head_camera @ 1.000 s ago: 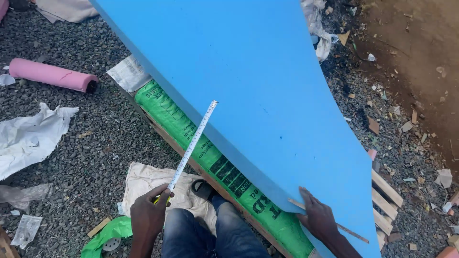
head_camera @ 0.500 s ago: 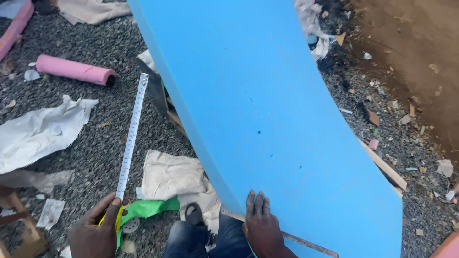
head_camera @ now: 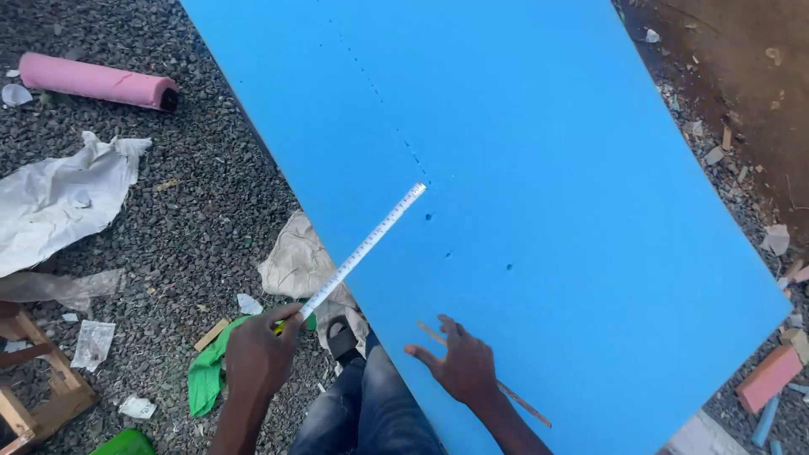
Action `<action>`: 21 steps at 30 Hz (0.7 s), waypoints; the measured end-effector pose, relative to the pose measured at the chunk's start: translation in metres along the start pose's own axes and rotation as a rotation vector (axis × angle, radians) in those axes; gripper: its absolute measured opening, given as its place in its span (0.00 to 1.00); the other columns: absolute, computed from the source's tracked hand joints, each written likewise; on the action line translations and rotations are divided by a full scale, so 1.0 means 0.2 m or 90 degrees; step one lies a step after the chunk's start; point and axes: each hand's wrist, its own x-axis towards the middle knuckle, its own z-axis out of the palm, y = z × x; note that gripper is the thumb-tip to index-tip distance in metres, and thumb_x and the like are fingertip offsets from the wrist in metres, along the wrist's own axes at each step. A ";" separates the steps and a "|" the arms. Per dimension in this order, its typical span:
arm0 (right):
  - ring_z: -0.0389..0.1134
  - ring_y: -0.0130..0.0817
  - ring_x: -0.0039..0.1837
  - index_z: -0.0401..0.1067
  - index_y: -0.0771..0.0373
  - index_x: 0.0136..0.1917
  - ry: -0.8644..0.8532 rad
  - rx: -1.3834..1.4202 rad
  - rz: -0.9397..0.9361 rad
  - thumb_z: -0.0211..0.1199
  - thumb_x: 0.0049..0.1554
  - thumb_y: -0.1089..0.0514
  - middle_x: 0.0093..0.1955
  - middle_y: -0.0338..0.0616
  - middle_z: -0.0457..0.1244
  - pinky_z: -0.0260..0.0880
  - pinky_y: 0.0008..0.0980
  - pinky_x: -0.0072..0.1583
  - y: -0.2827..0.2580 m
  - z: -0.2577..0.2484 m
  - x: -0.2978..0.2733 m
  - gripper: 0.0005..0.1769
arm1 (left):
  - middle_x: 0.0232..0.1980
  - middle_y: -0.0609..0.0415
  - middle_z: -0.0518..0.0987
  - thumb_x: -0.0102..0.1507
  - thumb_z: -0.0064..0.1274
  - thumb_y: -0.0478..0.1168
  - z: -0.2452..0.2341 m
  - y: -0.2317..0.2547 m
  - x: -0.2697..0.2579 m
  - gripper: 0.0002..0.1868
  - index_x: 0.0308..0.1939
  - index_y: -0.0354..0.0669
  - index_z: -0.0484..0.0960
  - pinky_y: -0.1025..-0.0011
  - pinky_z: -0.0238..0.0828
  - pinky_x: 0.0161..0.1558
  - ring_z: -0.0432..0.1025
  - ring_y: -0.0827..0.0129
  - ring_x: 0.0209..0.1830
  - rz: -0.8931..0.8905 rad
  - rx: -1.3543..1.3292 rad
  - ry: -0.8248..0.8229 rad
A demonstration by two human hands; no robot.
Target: The person measures a large blue foam sheet using a tape measure and marks it with a pencil. Then, the person cuts the foam sheet along the marked line using a knife, separating it into two pieces.
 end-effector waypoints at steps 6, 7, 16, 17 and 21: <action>0.68 0.43 0.30 0.74 0.49 0.34 0.129 0.261 0.098 0.36 0.69 0.33 0.23 0.43 0.64 0.65 0.47 0.39 0.20 -0.35 0.24 0.36 | 0.35 0.53 0.89 0.60 0.59 0.49 0.09 0.09 0.09 0.11 0.44 0.68 0.92 0.45 0.77 0.46 0.81 0.44 0.46 0.096 -0.033 0.019; 0.62 0.38 0.25 0.73 0.51 0.35 0.167 0.303 0.054 0.42 0.72 0.39 0.21 0.43 0.61 0.61 0.43 0.34 0.25 -0.37 0.33 0.30 | 0.35 0.53 0.90 0.59 0.59 0.49 0.11 0.11 0.14 0.11 0.44 0.69 0.93 0.45 0.77 0.46 0.81 0.43 0.47 0.094 -0.019 0.011; 0.73 0.37 0.39 0.74 0.60 0.66 0.280 0.246 -0.166 0.53 0.70 0.57 0.41 0.46 0.72 0.73 0.38 0.37 0.12 -0.70 0.89 0.15 | 0.39 0.52 0.90 0.59 0.58 0.48 0.03 0.24 0.30 0.13 0.45 0.63 0.93 0.45 0.76 0.53 0.79 0.42 0.53 0.085 0.010 -0.039; 0.73 0.37 0.39 0.74 0.60 0.66 0.277 0.245 -0.166 0.53 0.70 0.57 0.41 0.46 0.72 0.73 0.38 0.37 0.11 -0.69 0.92 0.15 | 0.39 0.52 0.90 0.59 0.58 0.48 0.03 0.23 0.33 0.13 0.45 0.63 0.93 0.45 0.76 0.53 0.79 0.42 0.53 0.082 0.009 -0.041; 0.75 0.39 0.42 0.74 0.55 0.67 0.250 0.226 -0.179 0.54 0.69 0.57 0.45 0.46 0.73 0.75 0.36 0.39 0.08 -0.64 1.01 0.16 | 0.38 0.46 0.89 0.60 0.58 0.48 0.02 0.21 0.43 0.12 0.44 0.66 0.93 0.47 0.77 0.52 0.80 0.39 0.51 0.078 0.025 -0.082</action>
